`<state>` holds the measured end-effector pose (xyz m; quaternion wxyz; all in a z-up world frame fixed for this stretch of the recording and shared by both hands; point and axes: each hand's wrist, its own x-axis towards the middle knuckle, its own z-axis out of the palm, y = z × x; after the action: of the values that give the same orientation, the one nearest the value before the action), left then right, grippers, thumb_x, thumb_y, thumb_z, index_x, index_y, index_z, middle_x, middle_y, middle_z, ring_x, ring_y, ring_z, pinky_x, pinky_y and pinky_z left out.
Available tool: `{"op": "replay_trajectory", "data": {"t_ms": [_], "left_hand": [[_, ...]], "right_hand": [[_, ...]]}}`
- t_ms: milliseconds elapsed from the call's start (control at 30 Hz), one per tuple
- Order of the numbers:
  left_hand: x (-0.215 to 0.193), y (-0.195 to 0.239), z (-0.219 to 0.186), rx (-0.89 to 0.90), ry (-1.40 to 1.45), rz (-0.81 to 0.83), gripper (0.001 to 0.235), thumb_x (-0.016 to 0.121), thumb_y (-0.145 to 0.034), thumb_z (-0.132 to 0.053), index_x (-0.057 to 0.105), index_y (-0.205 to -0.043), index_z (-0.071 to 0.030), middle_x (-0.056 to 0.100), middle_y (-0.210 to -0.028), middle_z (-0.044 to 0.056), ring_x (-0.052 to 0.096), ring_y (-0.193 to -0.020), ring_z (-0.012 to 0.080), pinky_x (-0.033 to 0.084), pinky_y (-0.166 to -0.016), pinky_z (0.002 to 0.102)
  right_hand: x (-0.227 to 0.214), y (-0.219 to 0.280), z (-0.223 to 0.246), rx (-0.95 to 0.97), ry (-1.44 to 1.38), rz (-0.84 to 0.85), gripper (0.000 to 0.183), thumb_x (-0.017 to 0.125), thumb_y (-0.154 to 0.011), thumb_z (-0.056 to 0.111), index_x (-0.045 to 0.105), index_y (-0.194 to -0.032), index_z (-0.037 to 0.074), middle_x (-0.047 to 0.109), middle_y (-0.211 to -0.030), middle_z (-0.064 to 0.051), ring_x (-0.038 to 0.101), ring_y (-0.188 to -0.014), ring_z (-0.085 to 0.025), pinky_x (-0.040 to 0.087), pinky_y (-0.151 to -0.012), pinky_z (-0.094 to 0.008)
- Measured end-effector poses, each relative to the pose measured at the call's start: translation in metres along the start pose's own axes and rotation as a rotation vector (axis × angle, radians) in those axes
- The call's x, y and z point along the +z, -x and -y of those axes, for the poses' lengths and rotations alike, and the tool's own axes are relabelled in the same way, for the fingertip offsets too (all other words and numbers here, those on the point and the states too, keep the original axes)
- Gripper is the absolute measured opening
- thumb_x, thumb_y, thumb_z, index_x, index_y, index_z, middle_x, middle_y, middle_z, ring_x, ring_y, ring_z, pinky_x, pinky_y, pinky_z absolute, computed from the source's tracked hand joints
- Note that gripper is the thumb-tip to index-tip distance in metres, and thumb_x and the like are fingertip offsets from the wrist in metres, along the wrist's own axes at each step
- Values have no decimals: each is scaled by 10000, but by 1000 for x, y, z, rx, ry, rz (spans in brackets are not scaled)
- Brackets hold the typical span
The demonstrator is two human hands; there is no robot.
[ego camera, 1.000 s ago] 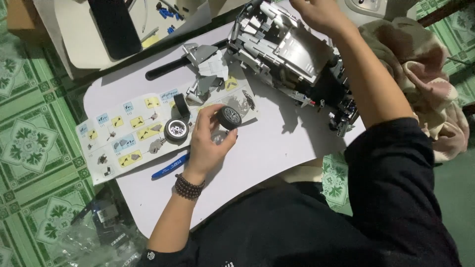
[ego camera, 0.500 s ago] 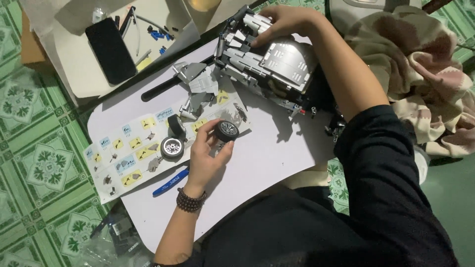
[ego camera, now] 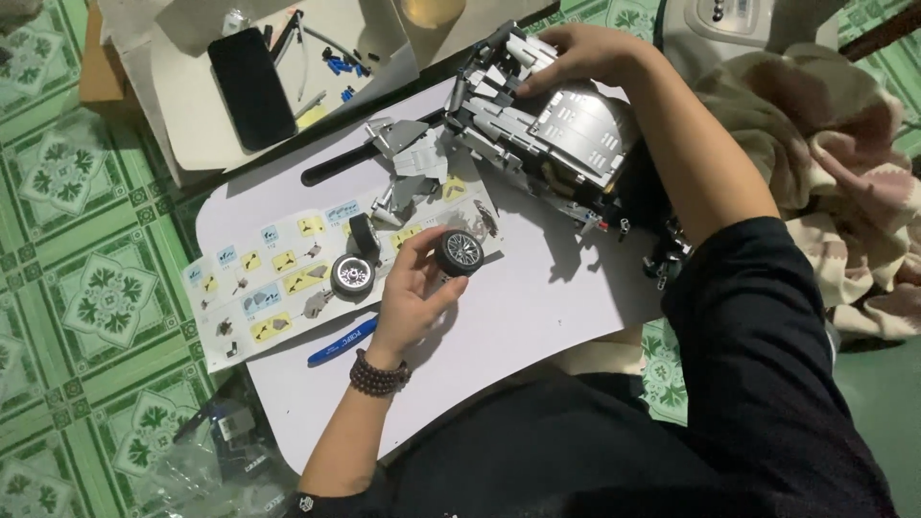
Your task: The person assembles a small grey model vehicle component by hand, then attaches two wheels to a larger grey and black model vehicle chassis. The person handles the parts and wheels directly without using tools.
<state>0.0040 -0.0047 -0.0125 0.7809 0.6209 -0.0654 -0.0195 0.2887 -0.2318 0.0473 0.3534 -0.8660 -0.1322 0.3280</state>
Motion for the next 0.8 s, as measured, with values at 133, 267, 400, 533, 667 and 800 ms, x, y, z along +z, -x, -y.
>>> {"op": "replay_trajectory", "data": {"t_ms": [133, 267, 400, 533, 667, 800], "left_hand": [[-5, 1, 1, -27, 84, -3, 611, 706, -809, -49, 426, -1349, -94, 477, -1352, 154, 521, -1217, 275, 437, -1082, 364], [-12, 2, 3, 74, 172, 115, 558, 708, -821, -7, 462, -1316, -85, 534, -1313, 143, 514, -1241, 274, 490, -1038, 388], [-15, 2, -2, 70, 200, 128, 566, 705, -804, 38, 473, -1305, -86, 539, -1312, 167, 531, -1222, 281, 527, -1002, 377], [-16, 4, -5, 30, 213, 126, 585, 695, -807, 47, 456, -1326, -75, 539, -1315, 167, 529, -1229, 280, 535, -996, 385], [-13, 1, -3, 37, 170, 96, 565, 677, -813, 33, 474, -1320, -110, 527, -1305, 152, 513, -1227, 279, 500, -1027, 390], [0, -4, -4, 19, 48, 6, 512, 686, -843, -69, 466, -1301, -130, 499, -1334, 173, 508, -1230, 310, 480, -1052, 420]], "right_hand": [[-1, 1, -1, 7, 2, -26, 610, 756, -707, 279, 522, -1228, 63, 575, -1215, -93, 574, -1074, -230, 467, -949, -329], [-9, 0, -15, -70, 53, -76, 662, 760, -734, 310, 429, -1229, 21, 445, -1281, -123, 497, -1082, -250, 430, -872, -342], [-16, 14, -10, -25, 9, -151, 953, 732, -712, 314, 234, -1461, -3, 187, -1547, -168, 210, -1418, -330, 257, -1138, -433], [-23, 40, 2, -102, -104, -171, 704, 725, -730, 232, 437, -1346, 49, 521, -1297, -99, 552, -1093, -228, 468, -889, -317], [-31, 40, -12, -332, -167, -113, 439, 733, -805, 118, 522, -1184, 54, 510, -944, -7, 547, -795, -115, 465, -638, -230], [-16, 67, 23, -274, -112, -129, 503, 757, -755, 153, 539, -1203, 82, 525, -977, 16, 546, -906, -120, 470, -792, -247]]}}
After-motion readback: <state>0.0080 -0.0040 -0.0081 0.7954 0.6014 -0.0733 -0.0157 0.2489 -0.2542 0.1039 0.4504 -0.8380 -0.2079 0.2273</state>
